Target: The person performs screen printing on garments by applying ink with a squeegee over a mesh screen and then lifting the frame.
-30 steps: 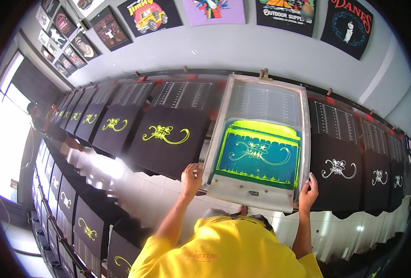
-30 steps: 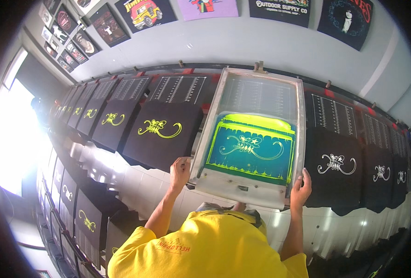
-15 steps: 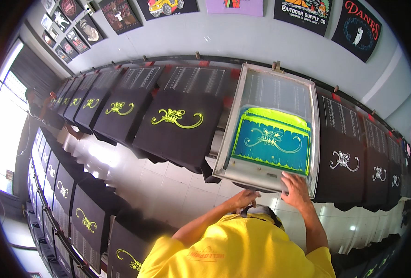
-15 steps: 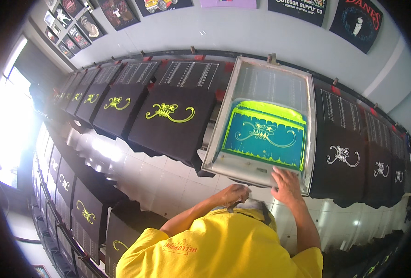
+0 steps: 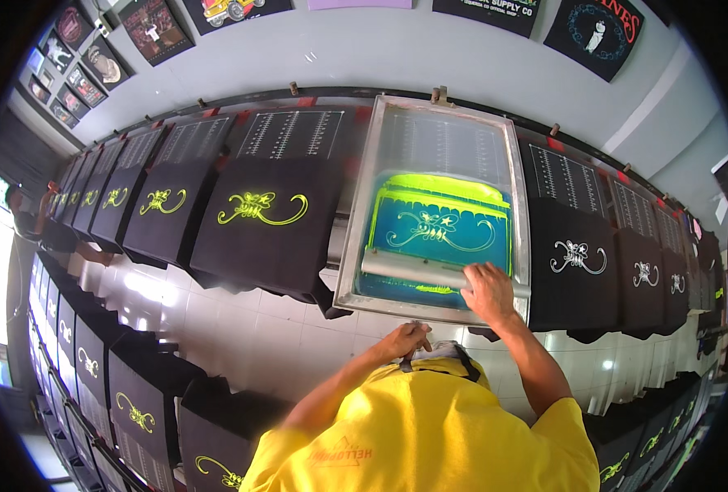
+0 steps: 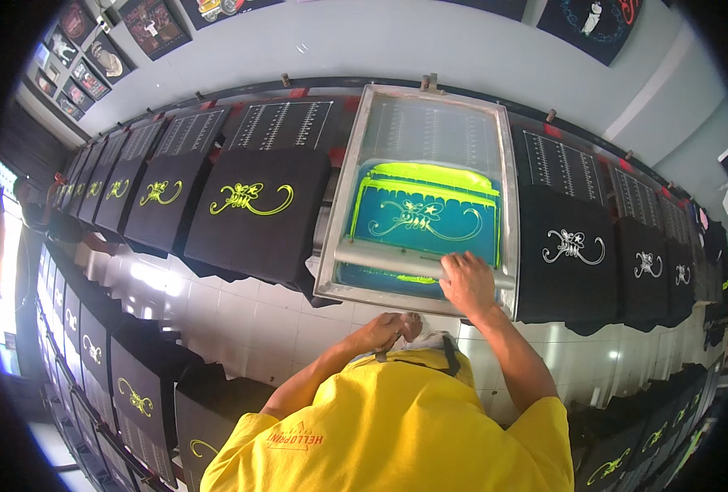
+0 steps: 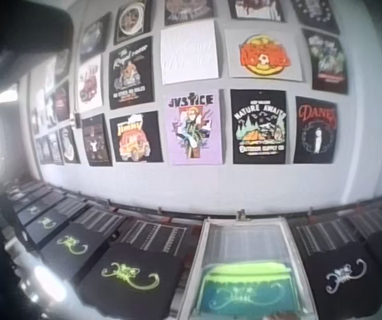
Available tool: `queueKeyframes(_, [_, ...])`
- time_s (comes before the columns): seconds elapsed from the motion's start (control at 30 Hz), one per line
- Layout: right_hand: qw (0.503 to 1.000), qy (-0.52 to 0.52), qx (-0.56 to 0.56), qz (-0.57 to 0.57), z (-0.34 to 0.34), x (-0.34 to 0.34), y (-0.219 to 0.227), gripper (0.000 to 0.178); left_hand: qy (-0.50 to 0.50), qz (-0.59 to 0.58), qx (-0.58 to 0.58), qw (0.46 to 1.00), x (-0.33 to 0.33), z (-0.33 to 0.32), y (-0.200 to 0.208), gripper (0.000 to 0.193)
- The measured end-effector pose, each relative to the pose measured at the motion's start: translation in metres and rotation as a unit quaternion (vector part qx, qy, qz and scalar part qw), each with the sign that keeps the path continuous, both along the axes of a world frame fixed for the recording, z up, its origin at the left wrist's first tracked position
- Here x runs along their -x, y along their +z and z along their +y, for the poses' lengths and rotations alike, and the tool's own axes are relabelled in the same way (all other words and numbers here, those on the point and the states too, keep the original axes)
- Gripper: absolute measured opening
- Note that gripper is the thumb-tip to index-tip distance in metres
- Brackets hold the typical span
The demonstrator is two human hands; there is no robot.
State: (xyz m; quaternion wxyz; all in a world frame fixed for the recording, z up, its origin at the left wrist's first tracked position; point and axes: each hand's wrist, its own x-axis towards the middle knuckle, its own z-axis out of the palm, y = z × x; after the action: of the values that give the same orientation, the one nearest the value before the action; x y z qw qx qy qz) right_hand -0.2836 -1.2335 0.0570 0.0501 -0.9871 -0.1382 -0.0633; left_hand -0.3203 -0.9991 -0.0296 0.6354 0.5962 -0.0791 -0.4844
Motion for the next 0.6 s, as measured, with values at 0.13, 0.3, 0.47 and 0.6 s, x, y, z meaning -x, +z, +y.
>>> queueKeyframes(0.13, [1.000,0.000,-0.010,-0.020,-0.015,-0.060,0.005,0.031,0.011,-0.001,0.011,1.000,0.003,-0.021,-0.039,0.054])
queueKeyframes(0.3, [1.000,0.004,0.001,-0.029,-0.032,-0.137,-0.001,0.028,0.063,-0.231,0.037,0.970,0.019,-0.039,-0.083,0.051])
queueKeyframes(0.47, [1.000,0.010,-0.007,-0.029,-0.050,-0.173,-0.010,0.025,0.058,-0.142,-0.020,0.988,0.008,-0.032,-0.042,0.049])
queueKeyframes(0.6, [1.000,0.017,-0.002,-0.019,-0.058,-0.187,-0.014,0.025,0.066,-0.086,-0.047,0.993,0.010,-0.033,-0.033,0.046])
